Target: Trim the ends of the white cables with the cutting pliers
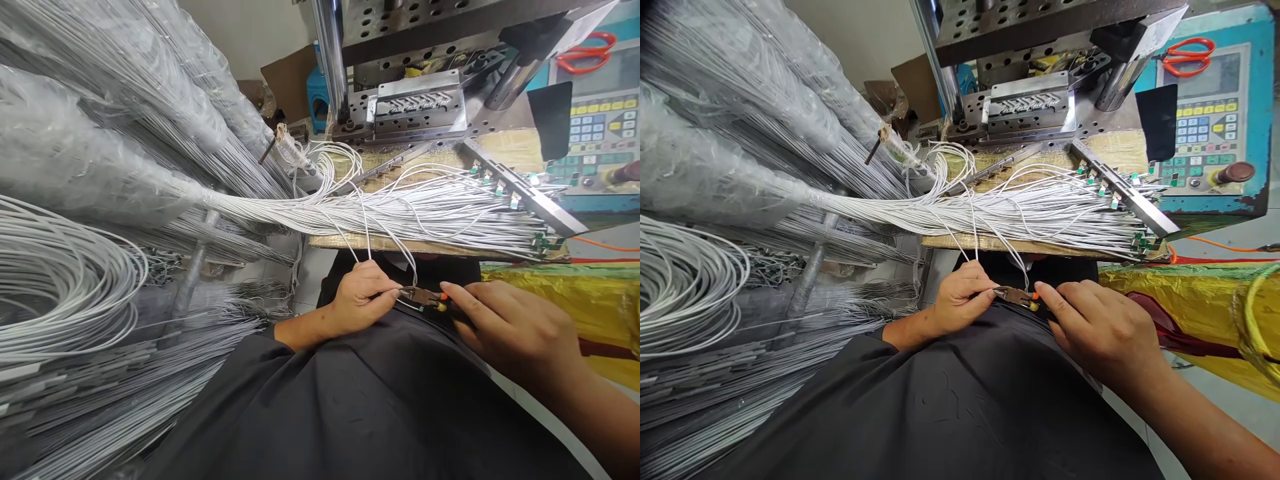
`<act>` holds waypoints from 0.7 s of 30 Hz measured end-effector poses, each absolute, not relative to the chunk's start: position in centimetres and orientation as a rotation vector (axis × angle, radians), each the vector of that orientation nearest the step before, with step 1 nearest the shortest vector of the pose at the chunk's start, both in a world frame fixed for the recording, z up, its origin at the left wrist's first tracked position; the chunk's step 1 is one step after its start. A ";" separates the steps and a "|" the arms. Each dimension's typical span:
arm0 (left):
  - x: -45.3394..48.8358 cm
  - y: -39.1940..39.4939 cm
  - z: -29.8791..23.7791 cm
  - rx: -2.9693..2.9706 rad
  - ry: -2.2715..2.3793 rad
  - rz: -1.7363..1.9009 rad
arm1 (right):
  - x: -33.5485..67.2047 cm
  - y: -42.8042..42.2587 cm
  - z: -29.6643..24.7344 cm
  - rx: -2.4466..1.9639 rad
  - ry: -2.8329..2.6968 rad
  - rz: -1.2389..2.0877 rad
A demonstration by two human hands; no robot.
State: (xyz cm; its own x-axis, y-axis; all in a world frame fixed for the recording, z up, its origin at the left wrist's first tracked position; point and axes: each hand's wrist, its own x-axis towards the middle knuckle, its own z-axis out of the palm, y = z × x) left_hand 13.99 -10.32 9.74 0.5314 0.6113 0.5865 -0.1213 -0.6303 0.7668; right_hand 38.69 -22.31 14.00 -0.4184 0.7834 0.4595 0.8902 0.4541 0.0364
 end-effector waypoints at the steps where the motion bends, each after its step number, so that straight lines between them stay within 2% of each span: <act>1: 14.0 -10.4 9.7 1.965 0.412 1.171 | 38.7 -22.3 14.0 -1.417 -2.316 -0.397; 5: 14.0 -10.5 9.5 1.942 0.506 1.226 | 38.6 -22.5 13.4 -1.519 -2.103 -0.249; 9: 13.7 -10.4 9.3 1.969 0.526 1.281 | 37.9 -23.2 11.8 -1.619 -1.887 0.389; 11: 13.6 -10.3 9.2 1.992 0.524 1.294 | 37.4 -23.8 11.0 -1.623 -1.847 0.537; 16: 13.4 -10.5 9.1 2.076 0.524 1.247 | 37.3 -24.7 10.1 -1.601 -1.788 0.553; 21: 13.2 -10.7 9.3 2.205 0.487 1.180 | 39.0 -24.6 11.5 -1.539 -1.894 0.426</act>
